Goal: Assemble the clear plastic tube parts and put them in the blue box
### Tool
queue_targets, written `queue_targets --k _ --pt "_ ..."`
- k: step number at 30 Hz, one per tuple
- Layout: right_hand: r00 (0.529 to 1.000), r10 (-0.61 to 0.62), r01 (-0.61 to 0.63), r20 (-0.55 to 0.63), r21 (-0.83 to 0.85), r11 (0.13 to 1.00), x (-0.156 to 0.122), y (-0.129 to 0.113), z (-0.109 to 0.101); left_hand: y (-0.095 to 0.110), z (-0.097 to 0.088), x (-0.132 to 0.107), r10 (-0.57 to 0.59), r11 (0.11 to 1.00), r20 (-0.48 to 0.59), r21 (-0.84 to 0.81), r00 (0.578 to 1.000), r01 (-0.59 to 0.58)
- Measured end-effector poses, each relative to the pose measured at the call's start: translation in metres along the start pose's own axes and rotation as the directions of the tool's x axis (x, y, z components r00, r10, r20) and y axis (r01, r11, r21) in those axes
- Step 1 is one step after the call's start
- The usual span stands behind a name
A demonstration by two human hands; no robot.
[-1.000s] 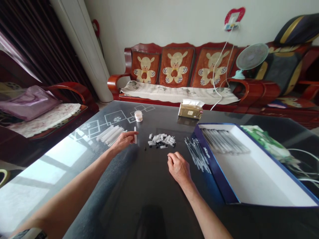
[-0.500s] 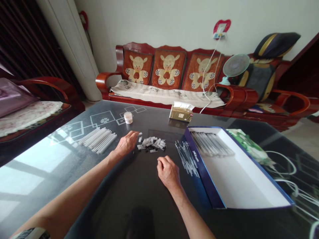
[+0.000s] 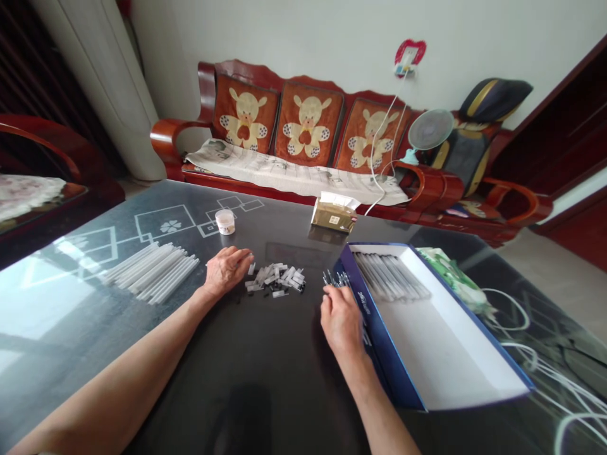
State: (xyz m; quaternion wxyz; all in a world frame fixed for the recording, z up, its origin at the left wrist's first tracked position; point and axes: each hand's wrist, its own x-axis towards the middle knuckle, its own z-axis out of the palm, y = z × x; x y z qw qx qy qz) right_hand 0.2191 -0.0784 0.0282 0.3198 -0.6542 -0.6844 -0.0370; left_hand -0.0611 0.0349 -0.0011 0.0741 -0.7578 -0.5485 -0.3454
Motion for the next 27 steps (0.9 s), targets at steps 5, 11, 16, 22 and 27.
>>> queue_targets --k 5,11,16,22,27 --pt "0.950 0.214 -0.090 0.227 -0.458 0.885 0.024 0.017 -0.006 0.001 0.000 0.001 0.010 1.000 0.006 -0.002 1.000 -0.010" --pt "0.933 0.270 -0.118 0.239 -0.506 0.855 0.030 0.020 -0.003 0.004 -0.002 0.001 0.046 0.998 0.015 -0.053 0.999 -0.045" --pt "0.969 0.229 -0.232 0.089 0.033 0.972 0.048 0.014 -0.005 0.008 -0.006 0.001 0.091 0.992 0.025 -0.089 0.996 -0.089" --pt "0.883 0.230 -0.438 0.408 0.895 0.092 0.075 -0.041 0.038 0.010 -0.009 0.002 0.196 0.973 0.027 -0.131 0.980 -0.191" --pt "0.848 0.258 -0.391 0.463 0.875 -0.287 0.077 -0.070 0.076 0.006 -0.003 0.004 0.217 0.959 0.020 -0.190 0.976 -0.210"
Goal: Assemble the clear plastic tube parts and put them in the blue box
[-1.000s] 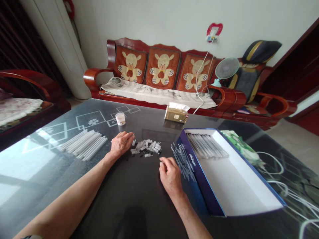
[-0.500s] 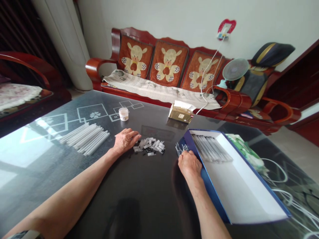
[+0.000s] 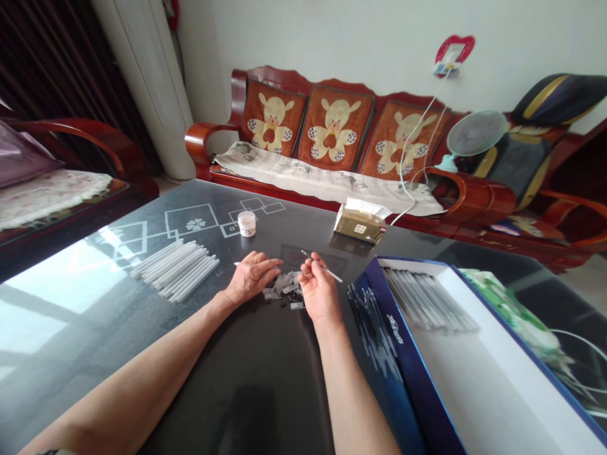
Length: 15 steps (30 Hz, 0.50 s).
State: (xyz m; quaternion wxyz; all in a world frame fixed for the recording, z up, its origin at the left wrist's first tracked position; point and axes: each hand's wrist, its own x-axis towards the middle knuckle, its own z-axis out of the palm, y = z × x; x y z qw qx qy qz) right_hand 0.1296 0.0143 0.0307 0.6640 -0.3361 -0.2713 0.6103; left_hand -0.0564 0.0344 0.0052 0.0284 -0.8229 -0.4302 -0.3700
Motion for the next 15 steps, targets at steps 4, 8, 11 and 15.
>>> queue_targets --k 4,8,11,15 --pt "0.999 -0.053 0.054 0.009 -0.092 0.994 -0.004 0.012 0.000 -0.001 0.002 0.001 -0.010 1.000 0.016 -0.024 1.000 0.010" --pt "0.994 -0.107 0.110 0.026 -0.214 0.971 -0.005 0.017 -0.003 0.001 0.001 0.001 -0.006 0.999 0.016 -0.037 1.000 0.007" --pt "0.995 -0.096 0.104 0.041 -0.276 0.956 -0.004 0.021 -0.006 0.002 0.001 0.001 -0.003 0.999 0.024 -0.041 1.000 0.004" --pt "0.992 -0.088 0.115 0.094 -0.352 0.929 -0.004 0.025 -0.009 0.003 0.001 0.001 0.007 0.999 0.039 -0.049 0.999 -0.005"
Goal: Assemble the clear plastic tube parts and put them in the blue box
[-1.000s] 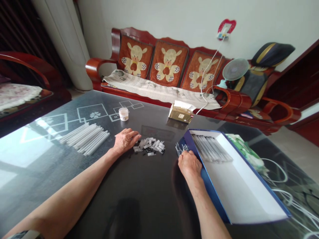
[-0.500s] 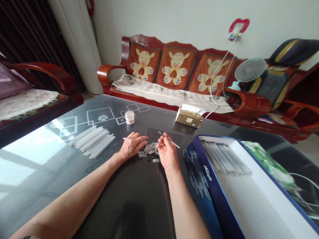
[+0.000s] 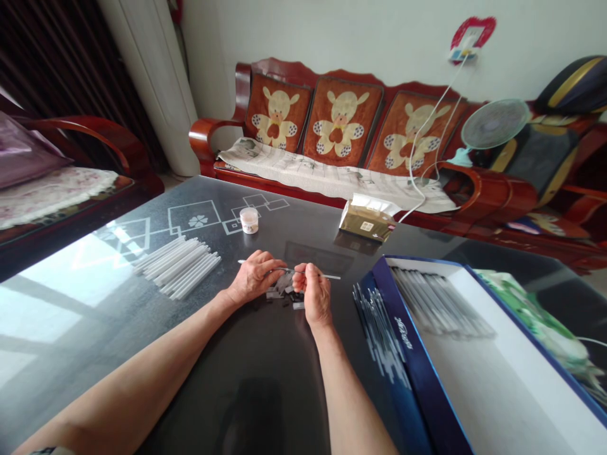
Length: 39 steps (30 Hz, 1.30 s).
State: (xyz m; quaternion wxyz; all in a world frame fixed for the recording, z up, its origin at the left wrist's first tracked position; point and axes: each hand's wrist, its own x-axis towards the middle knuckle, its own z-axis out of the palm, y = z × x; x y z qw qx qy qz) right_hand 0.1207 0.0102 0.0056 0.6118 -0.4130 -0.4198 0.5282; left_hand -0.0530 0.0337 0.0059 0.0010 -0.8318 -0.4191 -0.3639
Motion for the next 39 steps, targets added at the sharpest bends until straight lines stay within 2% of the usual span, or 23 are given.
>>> queue_targets --k 6,8,10,13,15,20,23,25,27,29,31,34,36,39 --pt "0.992 -0.025 0.046 0.125 -0.162 0.986 -0.006 -0.002 0.007 0.006 -0.003 0.001 0.076 0.997 0.009 -0.016 0.997 -0.076" --pt "0.993 -0.025 0.050 0.118 -0.215 0.975 -0.007 -0.005 0.010 0.007 -0.005 0.001 0.063 0.998 0.013 0.005 0.998 -0.063" --pt "0.998 -0.047 0.056 0.050 -0.203 0.977 -0.005 -0.008 0.011 0.007 -0.006 0.001 0.028 0.999 0.018 0.040 0.999 -0.028" --pt "0.988 -0.101 0.098 -0.114 -0.032 0.995 0.000 -0.013 0.007 0.005 -0.007 0.001 -0.047 0.993 0.012 0.107 0.999 0.046" --pt "0.979 -0.093 0.109 -0.183 0.078 0.991 0.004 -0.016 0.004 0.003 -0.006 0.001 -0.071 0.989 0.010 0.133 0.997 0.069" --pt "0.964 0.000 0.055 -0.265 0.198 0.979 0.011 -0.014 0.000 0.004 -0.005 0.002 0.031 0.999 0.010 0.030 0.999 -0.031" --pt "0.949 0.020 0.033 -0.315 0.163 0.986 0.009 -0.011 0.001 0.006 -0.006 0.003 0.045 0.998 -0.011 -0.033 0.999 -0.046" --pt "0.946 -0.055 0.061 -0.321 0.007 0.998 0.006 -0.011 0.003 0.007 -0.006 0.004 0.016 0.997 -0.033 -0.071 0.999 -0.018" --pt "0.945 -0.208 0.142 -0.253 -0.258 0.956 0.001 -0.011 0.006 0.008 -0.006 0.004 0.004 0.994 -0.040 -0.104 0.999 -0.009" --pt "0.931 -0.357 0.268 -0.079 -0.515 0.814 -0.003 -0.012 0.007 0.008 -0.006 0.003 0.021 0.992 -0.035 -0.120 0.999 -0.025" --pt "0.898 -0.419 0.397 0.134 -0.655 0.643 -0.005 -0.012 0.007 0.007 -0.005 0.002 0.041 0.992 -0.031 -0.116 0.999 -0.044" --pt "0.858 -0.395 0.499 0.329 -0.717 0.486 -0.005 -0.013 0.005 0.003 -0.005 0.001 0.034 0.997 -0.043 -0.071 0.998 -0.037" --pt "0.851 -0.382 0.510 0.360 -0.737 0.444 -0.005 -0.014 0.004 0.000 -0.004 0.001 0.011 1.000 -0.071 -0.028 0.997 -0.013" --pt "0.833 -0.350 0.549 0.428 -0.722 0.421 -0.009 -0.016 0.007 -0.006 -0.003 0.000 -0.030 0.999 -0.167 0.008 0.986 0.032"
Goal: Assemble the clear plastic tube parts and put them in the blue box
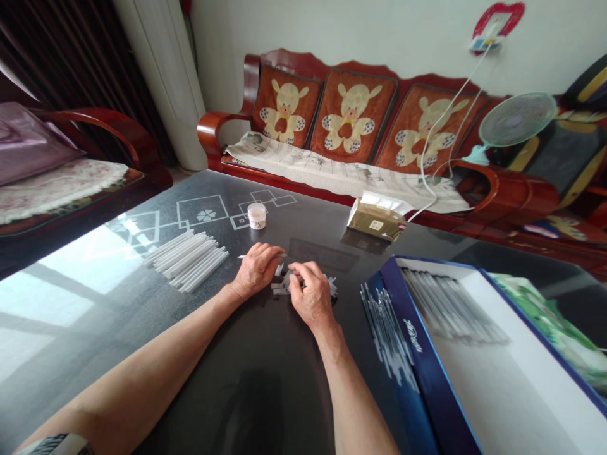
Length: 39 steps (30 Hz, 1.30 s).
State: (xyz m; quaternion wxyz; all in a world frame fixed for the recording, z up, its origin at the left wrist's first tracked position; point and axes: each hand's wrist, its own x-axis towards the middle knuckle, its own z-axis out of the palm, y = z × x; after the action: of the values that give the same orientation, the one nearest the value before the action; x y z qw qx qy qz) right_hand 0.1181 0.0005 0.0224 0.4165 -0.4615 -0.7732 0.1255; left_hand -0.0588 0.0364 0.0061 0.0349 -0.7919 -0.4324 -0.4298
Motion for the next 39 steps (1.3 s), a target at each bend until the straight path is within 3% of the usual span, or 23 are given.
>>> queue_targets --k 4,9,14,17,19,22,26,29,31,33,39 --pt "0.967 -0.130 0.140 0.217 -0.030 0.990 -0.003 -0.015 0.001 -0.005 0.002 -0.001 -0.069 0.998 -0.119 -0.003 0.990 0.069" --pt "0.901 -0.189 0.247 0.391 -0.102 0.964 -0.007 -0.027 0.006 -0.006 0.003 -0.002 -0.094 0.996 -0.137 -0.011 0.986 0.093" --pt "0.878 -0.234 0.304 0.417 -0.109 0.946 -0.009 -0.029 0.011 -0.006 0.004 -0.002 -0.097 0.995 -0.145 -0.005 0.985 0.097" --pt "0.908 -0.241 0.261 0.342 -0.012 0.965 -0.008 -0.028 0.013 -0.005 0.004 -0.002 -0.090 0.996 -0.145 -0.016 0.985 0.089" --pt "0.962 -0.168 0.150 0.217 0.097 0.984 -0.006 -0.024 0.012 -0.004 0.003 -0.001 -0.074 0.997 -0.141 -0.026 0.987 0.071" --pt "0.994 0.110 -0.112 0.022 0.282 0.953 -0.001 -0.013 0.010 -0.002 0.002 0.000 -0.042 0.999 -0.115 -0.038 0.992 0.038" --pt "0.890 0.452 -0.333 -0.059 0.594 0.733 0.003 0.003 0.011 0.003 0.002 0.000 -0.010 1.000 -0.053 -0.016 0.999 0.009" --pt "0.831 0.556 -0.372 -0.013 0.731 0.573 0.004 0.009 0.015 0.007 0.002 0.000 0.014 1.000 -0.022 -0.018 1.000 -0.014" --pt "0.818 0.576 -0.377 0.006 0.760 0.529 0.004 0.010 0.017 0.010 0.002 0.000 0.028 0.999 -0.008 -0.026 1.000 -0.029" --pt "0.818 0.576 -0.381 -0.004 0.745 0.547 0.004 0.010 0.017 0.013 0.002 0.000 0.040 0.999 0.004 -0.032 0.999 -0.039" --pt "0.842 0.535 -0.410 -0.071 0.560 0.720 0.002 0.010 0.015 0.017 0.004 -0.001 0.069 0.997 0.032 -0.036 0.997 -0.068"
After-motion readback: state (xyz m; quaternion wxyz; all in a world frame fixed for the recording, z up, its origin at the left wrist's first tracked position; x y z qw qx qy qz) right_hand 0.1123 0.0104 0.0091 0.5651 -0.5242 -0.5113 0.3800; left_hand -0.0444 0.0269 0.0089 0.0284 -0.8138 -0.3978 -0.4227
